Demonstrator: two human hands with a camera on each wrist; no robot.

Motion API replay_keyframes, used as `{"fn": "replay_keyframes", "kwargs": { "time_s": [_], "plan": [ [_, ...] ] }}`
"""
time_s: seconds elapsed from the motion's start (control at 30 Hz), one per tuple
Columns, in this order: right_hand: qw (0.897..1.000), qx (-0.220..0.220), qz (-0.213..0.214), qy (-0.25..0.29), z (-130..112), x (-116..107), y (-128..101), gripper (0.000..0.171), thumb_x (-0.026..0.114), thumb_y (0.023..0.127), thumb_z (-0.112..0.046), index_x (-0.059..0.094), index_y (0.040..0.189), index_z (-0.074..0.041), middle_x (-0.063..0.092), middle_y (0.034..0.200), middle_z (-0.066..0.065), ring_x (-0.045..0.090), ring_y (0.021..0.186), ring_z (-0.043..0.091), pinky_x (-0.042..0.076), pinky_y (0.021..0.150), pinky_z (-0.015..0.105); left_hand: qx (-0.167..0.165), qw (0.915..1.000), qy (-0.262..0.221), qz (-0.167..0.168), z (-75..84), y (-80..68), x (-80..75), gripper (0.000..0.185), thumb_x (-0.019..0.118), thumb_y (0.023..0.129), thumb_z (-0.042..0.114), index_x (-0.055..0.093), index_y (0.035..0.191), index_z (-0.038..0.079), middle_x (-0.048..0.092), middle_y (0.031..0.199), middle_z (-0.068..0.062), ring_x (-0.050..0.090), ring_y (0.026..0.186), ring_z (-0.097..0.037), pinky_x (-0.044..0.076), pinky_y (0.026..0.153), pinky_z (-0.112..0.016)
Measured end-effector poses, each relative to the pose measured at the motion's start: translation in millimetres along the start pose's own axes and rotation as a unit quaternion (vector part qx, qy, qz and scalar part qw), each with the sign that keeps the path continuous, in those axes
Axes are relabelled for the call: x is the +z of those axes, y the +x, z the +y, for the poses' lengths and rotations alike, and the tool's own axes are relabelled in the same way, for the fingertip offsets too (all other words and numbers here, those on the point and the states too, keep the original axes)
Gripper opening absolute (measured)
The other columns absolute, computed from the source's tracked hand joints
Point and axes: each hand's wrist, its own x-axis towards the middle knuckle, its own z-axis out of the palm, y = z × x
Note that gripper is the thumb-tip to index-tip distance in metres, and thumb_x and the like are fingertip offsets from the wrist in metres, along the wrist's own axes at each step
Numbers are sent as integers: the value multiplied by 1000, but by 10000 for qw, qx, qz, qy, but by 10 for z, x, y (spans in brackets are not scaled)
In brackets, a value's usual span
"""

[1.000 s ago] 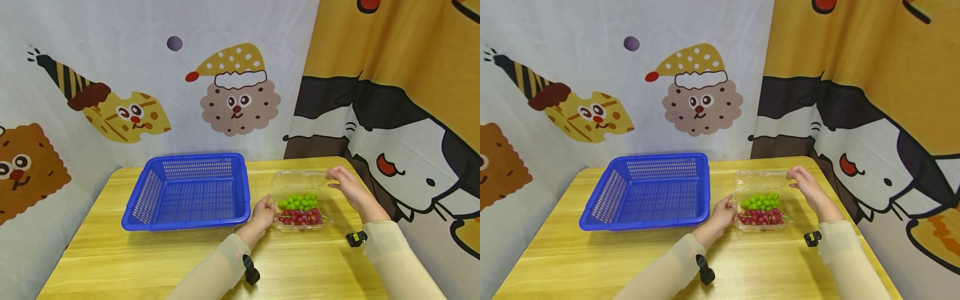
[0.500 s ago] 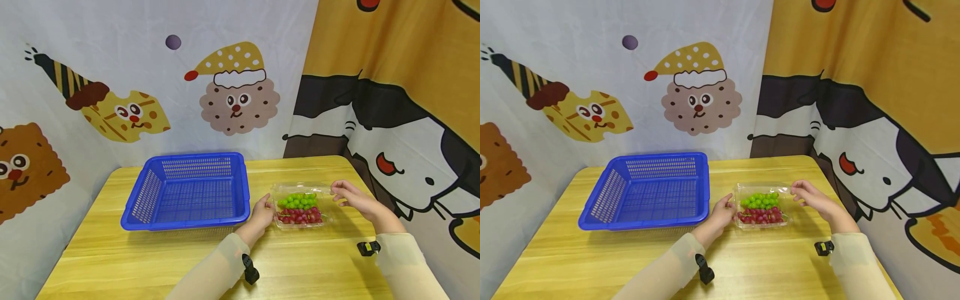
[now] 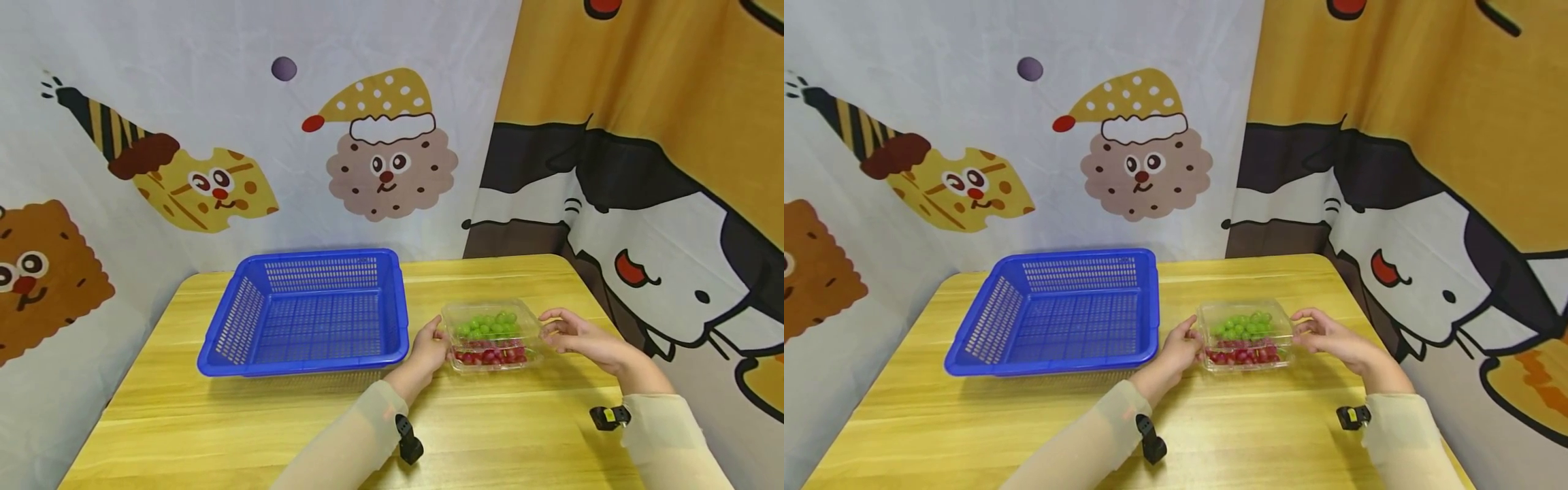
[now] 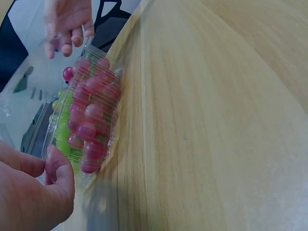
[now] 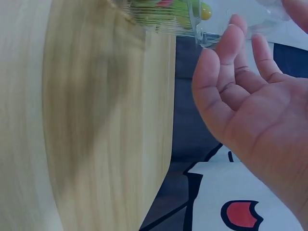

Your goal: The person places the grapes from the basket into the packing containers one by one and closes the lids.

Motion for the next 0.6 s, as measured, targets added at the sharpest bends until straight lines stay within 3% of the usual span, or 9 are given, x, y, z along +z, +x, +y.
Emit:
{"fn": "replay_keyframes", "kwargs": {
  "time_s": [0.43, 0.6],
  "plan": [
    [9986, 522, 43, 11, -3, 77, 37, 53, 58, 93, -15, 27, 131, 4, 55, 106, 18, 56, 85, 25, 40, 71, 38, -52, 10000, -64, 13, -14, 23, 0, 64, 42, 87, -16, 30, 147, 2, 44, 89, -2, 42, 63, -10, 41, 51, -20],
    [9970, 752, 176, -84, 4, 118, 40, 48, 58, 92, -12, 27, 125, 4, 50, 99, 14, 52, 78, 24, 36, 64, 34, -62, 10000, -44, -1, -8, 20, -4, 63, 41, 87, -16, 31, 147, 2, 43, 90, -3, 41, 64, -10, 41, 52, -20]
  ]
}}
